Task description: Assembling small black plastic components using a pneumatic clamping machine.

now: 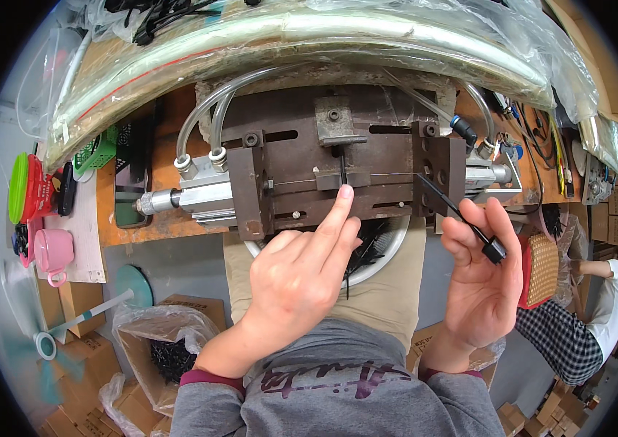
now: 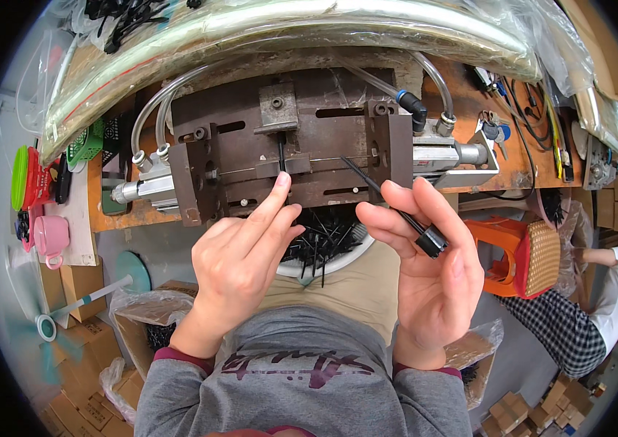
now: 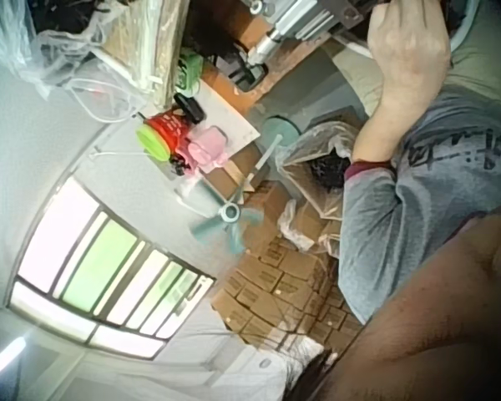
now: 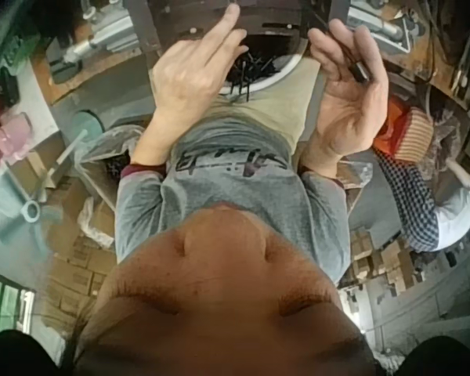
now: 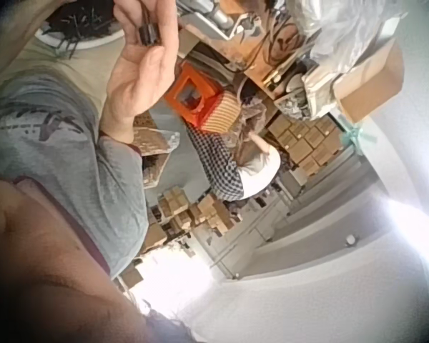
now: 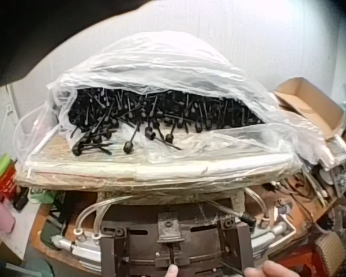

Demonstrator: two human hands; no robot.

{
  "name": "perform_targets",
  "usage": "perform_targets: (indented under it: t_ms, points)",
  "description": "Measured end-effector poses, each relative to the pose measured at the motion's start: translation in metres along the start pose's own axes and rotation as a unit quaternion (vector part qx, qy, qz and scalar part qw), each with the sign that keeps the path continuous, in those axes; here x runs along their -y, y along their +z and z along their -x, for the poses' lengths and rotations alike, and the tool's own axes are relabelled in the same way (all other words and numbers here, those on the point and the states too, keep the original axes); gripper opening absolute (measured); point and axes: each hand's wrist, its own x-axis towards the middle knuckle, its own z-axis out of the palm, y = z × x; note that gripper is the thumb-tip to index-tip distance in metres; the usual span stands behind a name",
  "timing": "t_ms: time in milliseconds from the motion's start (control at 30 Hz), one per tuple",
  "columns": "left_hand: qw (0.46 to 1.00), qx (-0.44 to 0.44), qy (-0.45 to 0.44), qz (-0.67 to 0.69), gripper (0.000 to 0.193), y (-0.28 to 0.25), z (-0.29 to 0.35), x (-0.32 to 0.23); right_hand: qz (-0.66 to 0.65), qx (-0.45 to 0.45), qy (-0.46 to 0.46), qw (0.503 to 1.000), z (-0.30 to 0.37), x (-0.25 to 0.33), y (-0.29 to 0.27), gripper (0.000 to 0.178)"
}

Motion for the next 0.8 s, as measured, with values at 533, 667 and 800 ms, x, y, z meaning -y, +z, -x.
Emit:
perform_targets:
  t_ms: [533, 667, 800]
  points:
    - [1.0, -0.002, 0.012, 0.021, 0.023, -0.001, -0.001, 0.006, 0.32, 0.139, -0.053, 0.936, -0.002, 0.003, 0.022, 0.024]
    - [0.998, 0.013, 0.009, 0.062, 0.028, -0.009, 0.001, 0.005, 0.529, 0.189, -0.209, 0.801, -0.013, -0.007, 0.024, 0.032]
    - [0.98, 0.125, 0.019, 0.155, 0.025, -0.03, 0.019, 0.005, 0.56, 0.239, -0.212, 0.764, -0.019, -0.023, 0.03, 0.025]
